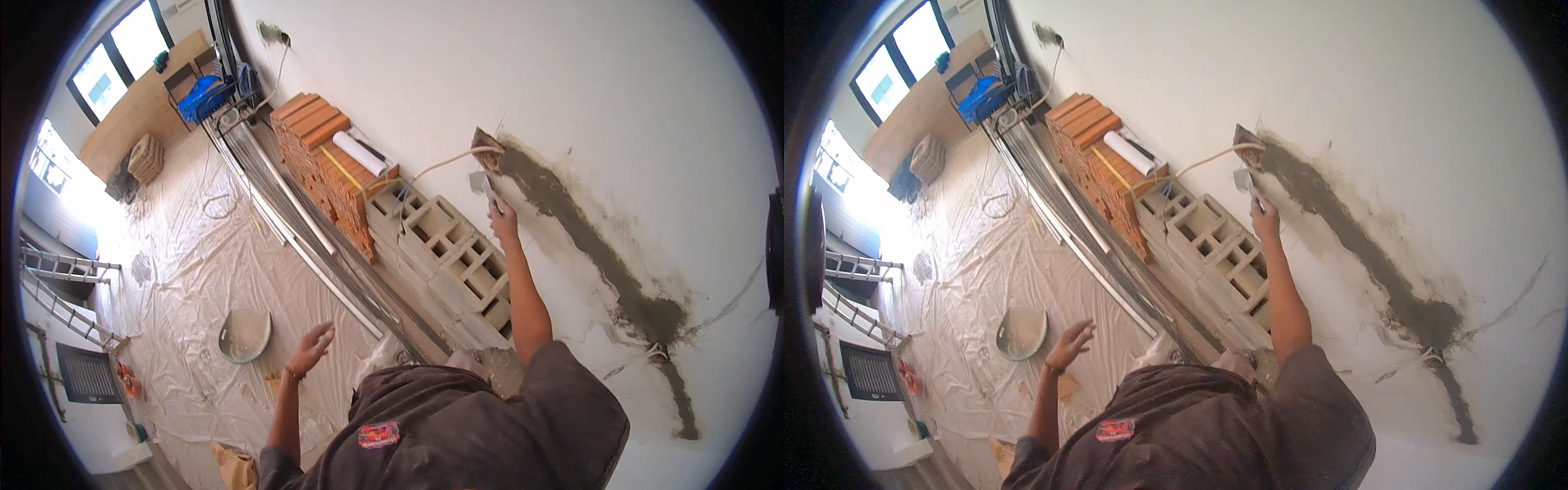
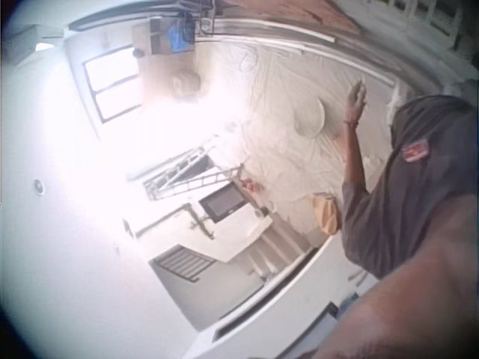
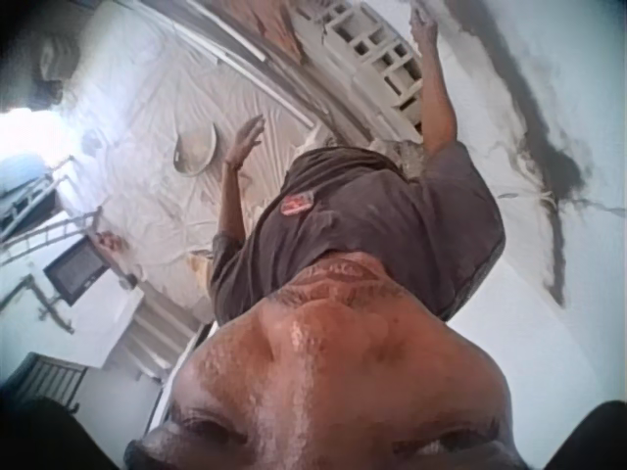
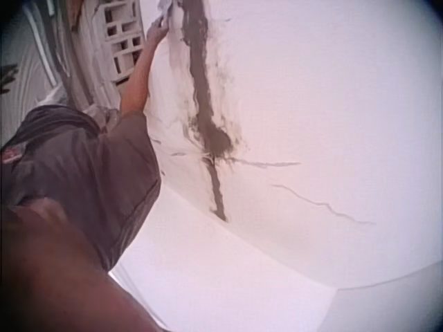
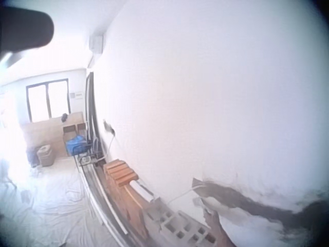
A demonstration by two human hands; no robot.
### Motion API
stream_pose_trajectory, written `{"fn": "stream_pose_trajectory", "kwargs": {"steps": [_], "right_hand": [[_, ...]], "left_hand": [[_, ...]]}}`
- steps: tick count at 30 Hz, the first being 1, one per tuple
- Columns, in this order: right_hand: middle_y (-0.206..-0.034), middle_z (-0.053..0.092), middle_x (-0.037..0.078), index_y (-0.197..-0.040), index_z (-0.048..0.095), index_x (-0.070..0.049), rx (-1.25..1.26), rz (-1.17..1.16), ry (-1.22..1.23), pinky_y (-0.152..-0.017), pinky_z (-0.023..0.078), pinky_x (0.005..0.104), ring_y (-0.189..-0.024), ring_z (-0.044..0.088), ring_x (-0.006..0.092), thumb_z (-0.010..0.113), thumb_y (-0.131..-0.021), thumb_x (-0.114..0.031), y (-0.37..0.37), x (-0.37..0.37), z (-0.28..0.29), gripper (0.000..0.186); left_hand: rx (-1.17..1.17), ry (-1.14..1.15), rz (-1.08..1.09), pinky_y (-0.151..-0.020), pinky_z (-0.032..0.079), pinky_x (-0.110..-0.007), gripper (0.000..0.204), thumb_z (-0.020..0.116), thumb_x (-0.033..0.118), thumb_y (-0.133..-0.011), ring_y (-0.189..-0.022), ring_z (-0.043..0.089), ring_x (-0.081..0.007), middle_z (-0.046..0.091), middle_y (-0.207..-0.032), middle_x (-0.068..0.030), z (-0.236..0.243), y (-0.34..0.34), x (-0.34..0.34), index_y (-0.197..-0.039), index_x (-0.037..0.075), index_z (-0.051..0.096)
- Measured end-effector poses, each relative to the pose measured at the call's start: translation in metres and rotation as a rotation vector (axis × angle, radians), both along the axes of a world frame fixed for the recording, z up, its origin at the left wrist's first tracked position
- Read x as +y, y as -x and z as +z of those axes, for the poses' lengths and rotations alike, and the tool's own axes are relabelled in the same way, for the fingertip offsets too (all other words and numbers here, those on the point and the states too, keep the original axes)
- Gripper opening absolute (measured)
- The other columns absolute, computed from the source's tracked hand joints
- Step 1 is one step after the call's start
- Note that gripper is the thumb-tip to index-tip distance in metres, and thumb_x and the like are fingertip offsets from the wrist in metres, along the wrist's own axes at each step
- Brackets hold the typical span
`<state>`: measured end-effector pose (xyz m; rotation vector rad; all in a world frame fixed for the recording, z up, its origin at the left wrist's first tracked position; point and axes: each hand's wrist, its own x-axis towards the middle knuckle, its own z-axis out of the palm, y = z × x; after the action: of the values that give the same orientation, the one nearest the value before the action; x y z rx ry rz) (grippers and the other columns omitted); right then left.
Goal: The person uses a scraper to clear debris from a wall surface and then applies a layer of wet plaster into a vertical gap in the wall.
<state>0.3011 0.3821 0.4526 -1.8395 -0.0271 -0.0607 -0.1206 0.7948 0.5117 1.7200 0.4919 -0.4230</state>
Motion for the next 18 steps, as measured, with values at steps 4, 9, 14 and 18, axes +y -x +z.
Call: {"fn": "stream_pose_trajectory", "kwargs": {"steps": [4,9,14,18], "right_hand": [[-0.076,0.060,0.002,-0.134,0.061,-0.020,-0.082,-0.065,0.118,-0.046,0.038,0.0258,-0.052,0.045,0.0093,0.058,-0.094,-0.018,-0.032,-0.012,-0.004,0.040],[-0.110,0.065,0.013,-0.131,0.061,-0.012,0.025,-0.037,0.035,-0.078,0.049,0.0313,-0.087,0.063,0.0232,0.061,-0.090,-0.016,-0.008,0.019,0.034,0.041],[-0.076,0.058,0.002,-0.136,0.059,-0.023,-0.099,-0.079,0.108,-0.044,0.037,0.0256,-0.053,0.044,0.0081,0.059,-0.094,-0.020,-0.042,0.000,0.023,0.042],[-0.075,0.058,0.001,-0.137,0.058,-0.026,0.106,-0.047,-0.032,-0.039,0.035,0.0243,-0.049,0.042,0.0064,0.057,-0.096,-0.021,-0.014,0.029,0.037,0.042]], "left_hand": [[-0.040,0.060,-0.113,-0.097,0.050,-0.042,0.064,0.054,0.047,-0.098,-0.126,0.053,-0.0269,0.052,-0.140,-0.0147,0.017,-0.050,-0.017,-0.145,0.005,0.042],[-0.146,-0.024,-0.134,-0.097,0.049,-0.041,0.063,0.054,0.045,-0.099,-0.125,0.054,-0.0276,0.054,-0.138,-0.0148,0.026,-0.045,-0.004,-0.144,0.003,0.043],[-0.193,-0.014,-0.138,-0.096,0.049,-0.039,0.060,0.056,0.041,-0.099,-0.122,0.055,-0.0279,0.056,-0.135,-0.0146,0.035,-0.085,-0.020,-0.143,0.002,0.044],[-0.265,-0.129,-0.222,-0.097,0.048,-0.039,0.060,0.056,0.042,-0.098,-0.123,0.055,-0.0262,0.057,-0.135,-0.0124,0.024,-0.064,-0.005,-0.142,0.004,0.046]]}}
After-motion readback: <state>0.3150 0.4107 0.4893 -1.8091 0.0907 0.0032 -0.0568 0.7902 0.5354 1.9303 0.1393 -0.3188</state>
